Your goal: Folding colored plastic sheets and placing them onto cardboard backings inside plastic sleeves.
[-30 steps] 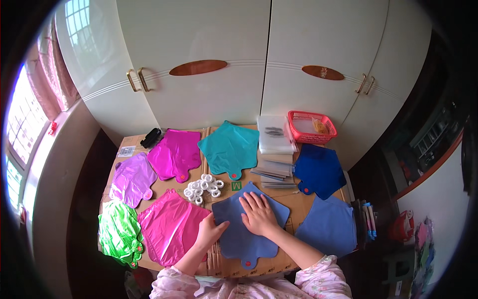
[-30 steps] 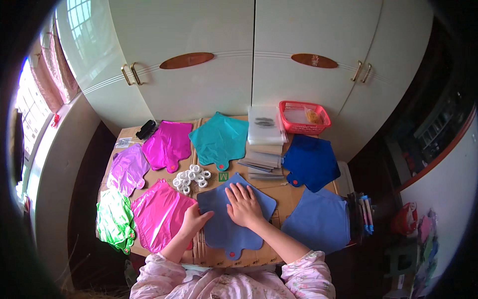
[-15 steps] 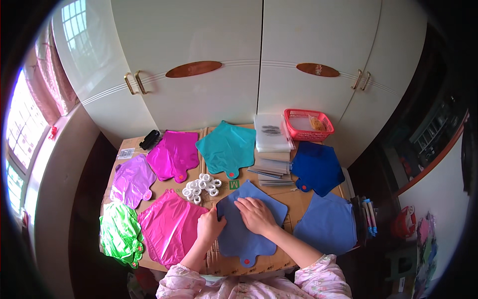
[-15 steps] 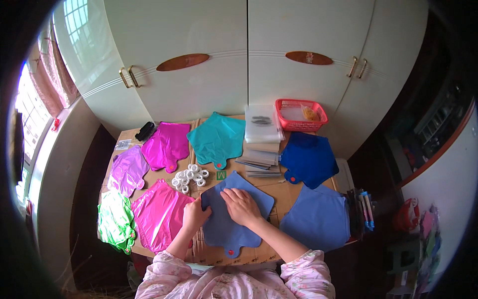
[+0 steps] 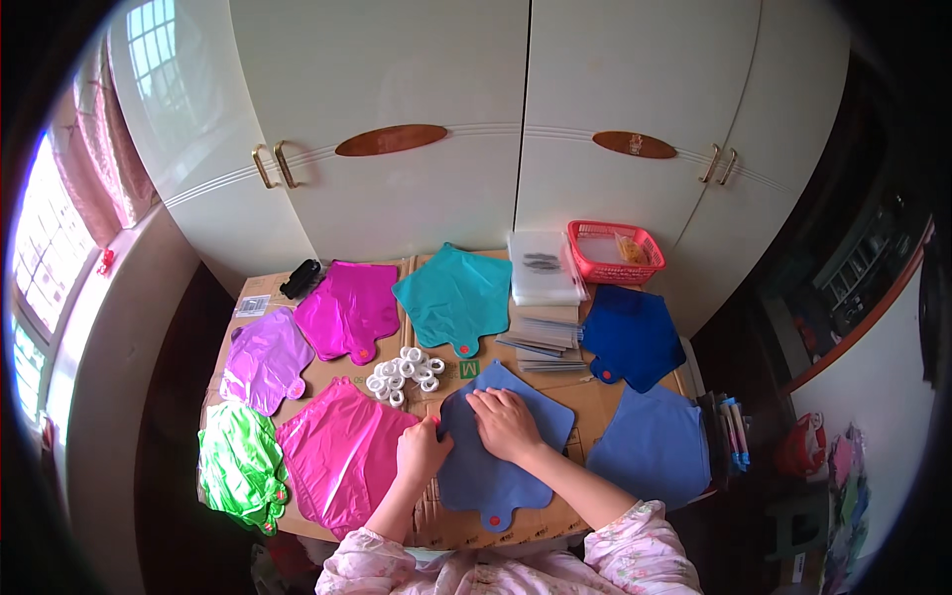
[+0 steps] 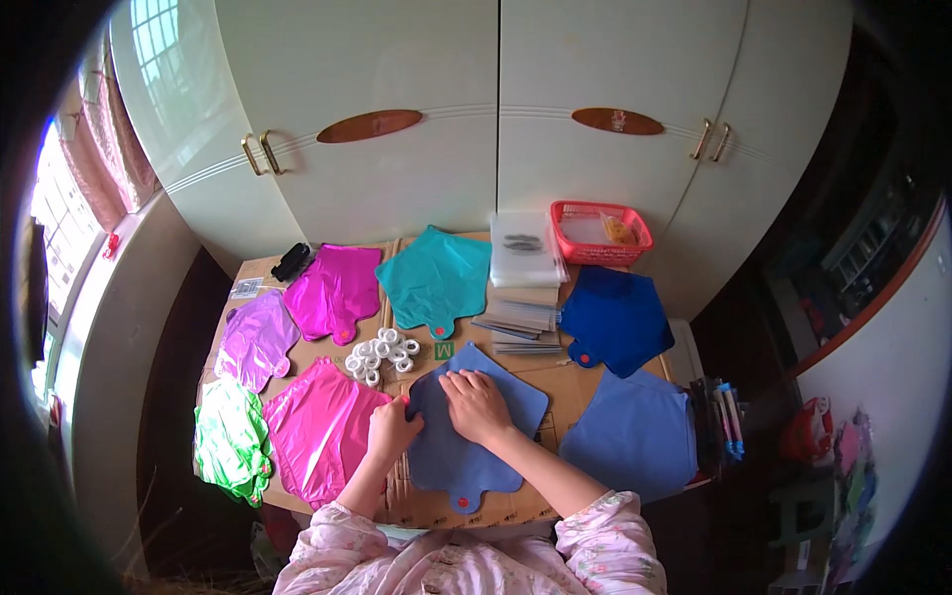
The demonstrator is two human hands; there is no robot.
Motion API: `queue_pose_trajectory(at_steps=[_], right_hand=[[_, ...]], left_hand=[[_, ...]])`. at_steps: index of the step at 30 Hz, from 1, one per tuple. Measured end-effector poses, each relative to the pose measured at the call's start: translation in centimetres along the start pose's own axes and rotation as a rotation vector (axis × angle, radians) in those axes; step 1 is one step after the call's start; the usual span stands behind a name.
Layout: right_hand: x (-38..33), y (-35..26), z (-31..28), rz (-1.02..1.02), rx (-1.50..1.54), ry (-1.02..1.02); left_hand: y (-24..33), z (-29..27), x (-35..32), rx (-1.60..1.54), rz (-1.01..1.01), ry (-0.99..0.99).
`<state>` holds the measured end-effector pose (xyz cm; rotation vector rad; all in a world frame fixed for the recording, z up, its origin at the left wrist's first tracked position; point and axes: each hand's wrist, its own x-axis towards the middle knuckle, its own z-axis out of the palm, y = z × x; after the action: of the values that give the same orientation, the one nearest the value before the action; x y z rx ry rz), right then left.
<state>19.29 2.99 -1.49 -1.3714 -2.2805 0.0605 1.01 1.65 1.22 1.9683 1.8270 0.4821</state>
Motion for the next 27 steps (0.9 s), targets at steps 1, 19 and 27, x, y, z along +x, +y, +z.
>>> queue_pose_trajectory(at_steps=[1, 19, 27], right_hand=[[0.0, 0.0, -0.1, -0.003, 0.000, 0.004], [0.1, -0.1, -0.5, 0.044, -0.081, -0.148], [-0.3, 0.5, 0.0, -0.019, -0.053, -0.113]], left_hand=[[-0.1, 0.0, 0.0, -0.002, -0.002, -0.002], [4.2, 0.4, -0.7, -0.001, 0.106, 0.026], [4.9, 1.8, -1.3, 0.054, 0.317, 0.105]])
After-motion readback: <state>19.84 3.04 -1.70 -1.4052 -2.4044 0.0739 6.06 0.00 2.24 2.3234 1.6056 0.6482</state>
